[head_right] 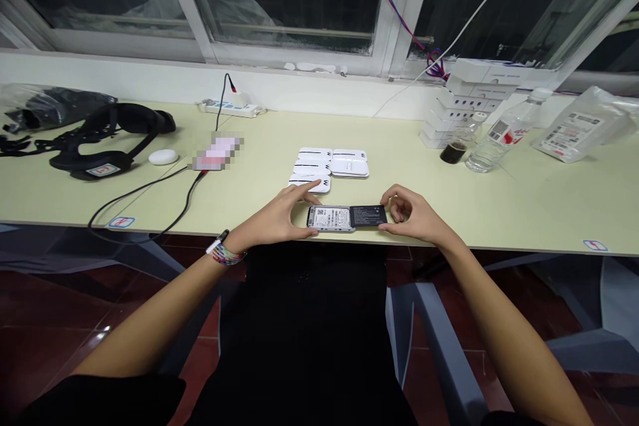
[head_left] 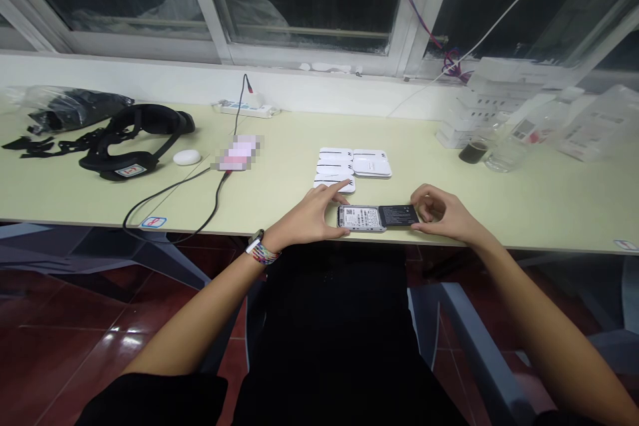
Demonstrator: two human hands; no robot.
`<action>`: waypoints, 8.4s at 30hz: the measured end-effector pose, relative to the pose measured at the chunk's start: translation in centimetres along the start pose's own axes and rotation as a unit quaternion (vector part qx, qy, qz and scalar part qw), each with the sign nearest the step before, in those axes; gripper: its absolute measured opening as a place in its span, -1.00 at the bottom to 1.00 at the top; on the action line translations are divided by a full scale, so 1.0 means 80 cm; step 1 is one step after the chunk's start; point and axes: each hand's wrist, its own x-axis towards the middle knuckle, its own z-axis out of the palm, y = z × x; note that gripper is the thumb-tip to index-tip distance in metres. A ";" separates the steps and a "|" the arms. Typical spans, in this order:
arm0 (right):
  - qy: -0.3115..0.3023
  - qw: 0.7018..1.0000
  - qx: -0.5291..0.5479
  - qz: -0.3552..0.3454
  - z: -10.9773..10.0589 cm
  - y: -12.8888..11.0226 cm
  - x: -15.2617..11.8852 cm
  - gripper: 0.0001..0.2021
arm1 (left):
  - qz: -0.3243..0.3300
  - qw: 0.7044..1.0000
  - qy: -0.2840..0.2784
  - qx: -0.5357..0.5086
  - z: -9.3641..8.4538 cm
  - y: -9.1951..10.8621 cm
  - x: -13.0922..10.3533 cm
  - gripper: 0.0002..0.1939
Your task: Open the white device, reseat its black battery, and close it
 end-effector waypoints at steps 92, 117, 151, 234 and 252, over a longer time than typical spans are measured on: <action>-0.045 0.998 -0.030 0.020 0.062 -0.063 0.072 -0.75 | 0.014 0.999 0.032 -0.004 0.003 -0.007 0.001 -0.14; -0.013 0.983 -0.128 -0.130 0.065 -0.025 0.029 -0.73 | 0.041 0.998 0.035 0.035 0.004 -0.004 0.003 -0.52; 0.023 0.990 -0.041 -0.131 0.078 -0.028 0.029 -0.62 | 0.093 0.991 0.062 -0.079 -0.001 -0.003 -0.005 -0.41; -0.003 0.949 -0.310 0.048 0.053 0.069 0.260 -0.38 | 0.031 0.976 0.113 0.184 0.016 -0.007 -0.011 -0.70; 0.003 0.949 -0.313 0.035 0.070 0.049 0.211 -0.36 | 0.029 0.976 0.108 0.187 0.015 -0.007 -0.010 -0.70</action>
